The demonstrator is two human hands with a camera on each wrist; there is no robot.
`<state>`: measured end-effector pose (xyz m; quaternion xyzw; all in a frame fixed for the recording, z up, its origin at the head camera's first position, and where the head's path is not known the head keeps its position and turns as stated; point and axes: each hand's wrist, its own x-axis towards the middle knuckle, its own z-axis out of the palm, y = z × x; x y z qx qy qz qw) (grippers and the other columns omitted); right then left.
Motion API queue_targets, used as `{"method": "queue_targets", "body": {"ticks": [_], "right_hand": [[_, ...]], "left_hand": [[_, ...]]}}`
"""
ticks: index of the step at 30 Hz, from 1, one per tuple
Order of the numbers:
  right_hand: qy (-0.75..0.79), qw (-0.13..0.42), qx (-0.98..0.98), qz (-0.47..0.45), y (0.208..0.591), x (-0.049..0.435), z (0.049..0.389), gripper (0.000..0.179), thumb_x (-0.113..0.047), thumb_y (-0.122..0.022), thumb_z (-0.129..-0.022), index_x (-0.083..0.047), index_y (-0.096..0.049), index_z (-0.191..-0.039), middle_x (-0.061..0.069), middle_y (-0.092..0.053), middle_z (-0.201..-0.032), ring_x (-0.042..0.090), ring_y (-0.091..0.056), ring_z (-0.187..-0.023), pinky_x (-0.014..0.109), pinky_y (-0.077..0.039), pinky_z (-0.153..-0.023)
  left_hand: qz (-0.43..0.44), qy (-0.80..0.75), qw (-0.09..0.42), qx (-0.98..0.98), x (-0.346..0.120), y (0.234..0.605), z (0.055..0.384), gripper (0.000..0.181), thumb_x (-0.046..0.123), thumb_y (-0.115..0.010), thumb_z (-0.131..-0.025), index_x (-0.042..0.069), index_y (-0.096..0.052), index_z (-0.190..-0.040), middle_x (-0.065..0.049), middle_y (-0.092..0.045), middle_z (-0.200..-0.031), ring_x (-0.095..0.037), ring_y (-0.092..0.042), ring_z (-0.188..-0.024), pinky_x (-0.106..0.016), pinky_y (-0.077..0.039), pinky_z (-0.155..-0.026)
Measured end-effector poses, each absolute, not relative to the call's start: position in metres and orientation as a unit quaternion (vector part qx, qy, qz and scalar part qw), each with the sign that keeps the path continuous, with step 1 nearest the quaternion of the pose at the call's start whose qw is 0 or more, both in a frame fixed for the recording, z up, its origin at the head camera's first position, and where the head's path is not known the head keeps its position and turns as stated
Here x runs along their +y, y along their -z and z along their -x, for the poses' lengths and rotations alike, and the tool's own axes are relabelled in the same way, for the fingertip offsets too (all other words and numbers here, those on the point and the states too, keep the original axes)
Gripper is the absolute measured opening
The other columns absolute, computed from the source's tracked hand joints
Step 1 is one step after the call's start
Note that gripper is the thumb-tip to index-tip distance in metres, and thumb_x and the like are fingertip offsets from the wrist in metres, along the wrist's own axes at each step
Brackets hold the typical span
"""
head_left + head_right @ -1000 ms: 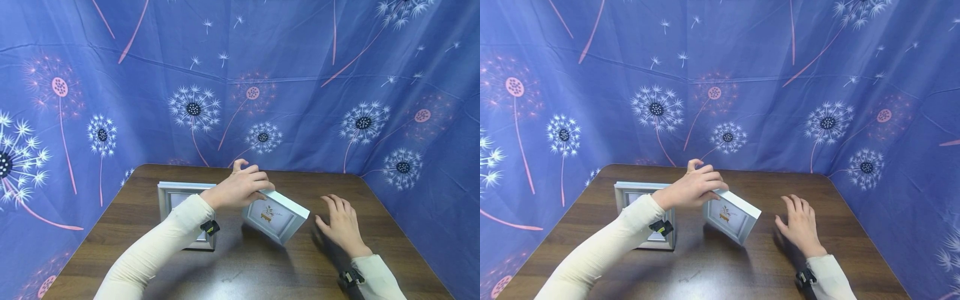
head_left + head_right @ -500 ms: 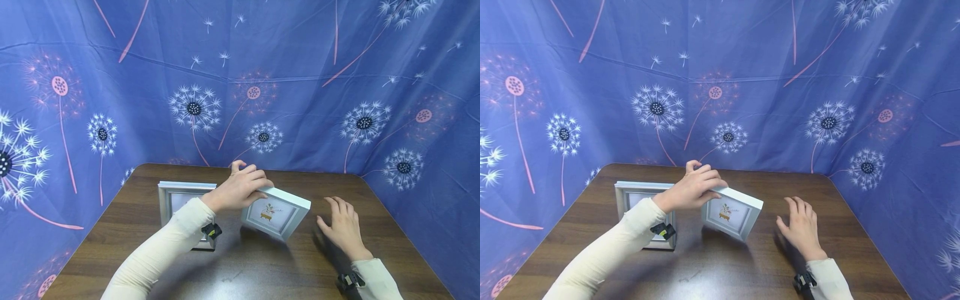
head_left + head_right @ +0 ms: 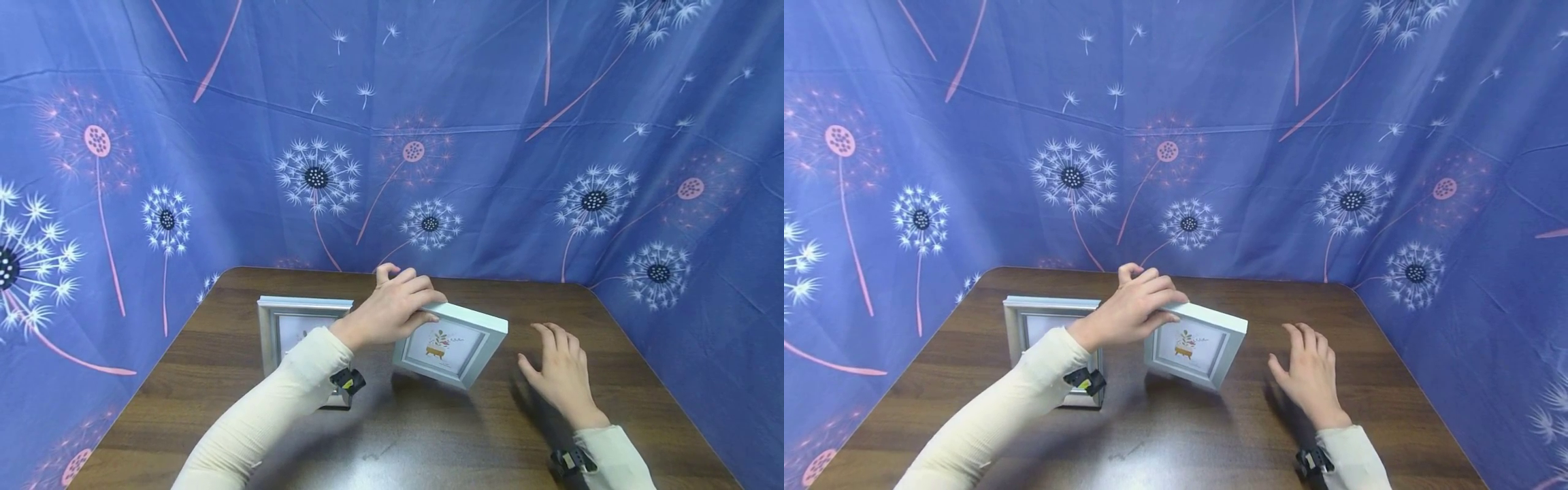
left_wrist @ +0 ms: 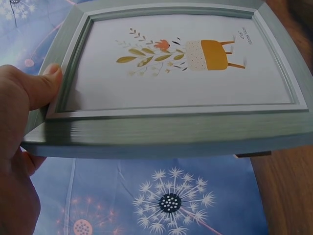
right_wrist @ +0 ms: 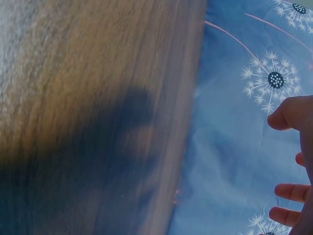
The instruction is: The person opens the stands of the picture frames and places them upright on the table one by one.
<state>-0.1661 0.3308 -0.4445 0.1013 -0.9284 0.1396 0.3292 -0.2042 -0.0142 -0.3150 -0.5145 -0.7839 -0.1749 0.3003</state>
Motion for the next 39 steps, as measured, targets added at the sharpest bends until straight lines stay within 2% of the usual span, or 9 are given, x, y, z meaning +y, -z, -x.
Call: {"method": "queue_targets", "body": {"ticks": [14, 29, 39], "right_hand": [[-0.146, 0.339, -0.923, -0.11, 0.442, 0.324, 0.163, 0.062, -0.024, -0.073, -0.073, -0.002, -0.051, -0.126, 0.024, -0.049, -0.122, 0.05, -0.044, -0.107, 0.063, -0.036, -0.076], [-0.152, 0.325, -0.928, -0.101, 0.437, 0.316, 0.154, 0.058, -0.023, -0.071, -0.077, -0.001, -0.05, -0.127, 0.026, -0.048, -0.124, 0.05, -0.042, -0.111, 0.065, -0.035, -0.08], [-0.161, 0.339, -0.92, -0.112, 0.434, 0.308, 0.147, 0.054, -0.023, -0.067, -0.079, 0.0, -0.052, -0.126, 0.025, -0.049, -0.124, 0.05, -0.043, -0.11, 0.063, -0.035, -0.081]], "left_hand": [[0.469, 0.186, 0.327, -0.799, -0.007, 0.319, 0.197, 0.02, 0.024, -0.071, -0.092, 0.015, -0.07, -0.109, 0.006, -0.061, -0.093, -0.015, -0.045, -0.081, -0.054, -0.028, -0.092], [0.425, 0.222, 0.334, -0.812, -0.006, 0.32, 0.197, 0.023, 0.024, -0.073, -0.089, 0.013, -0.071, -0.109, 0.004, -0.061, -0.093, -0.015, -0.047, -0.082, -0.053, -0.028, -0.094], [0.417, 0.232, 0.336, -0.812, -0.007, 0.32, 0.199, 0.022, 0.024, -0.073, -0.09, 0.013, -0.071, -0.108, 0.005, -0.061, -0.091, -0.015, -0.047, -0.081, -0.053, -0.028, -0.093]]}}
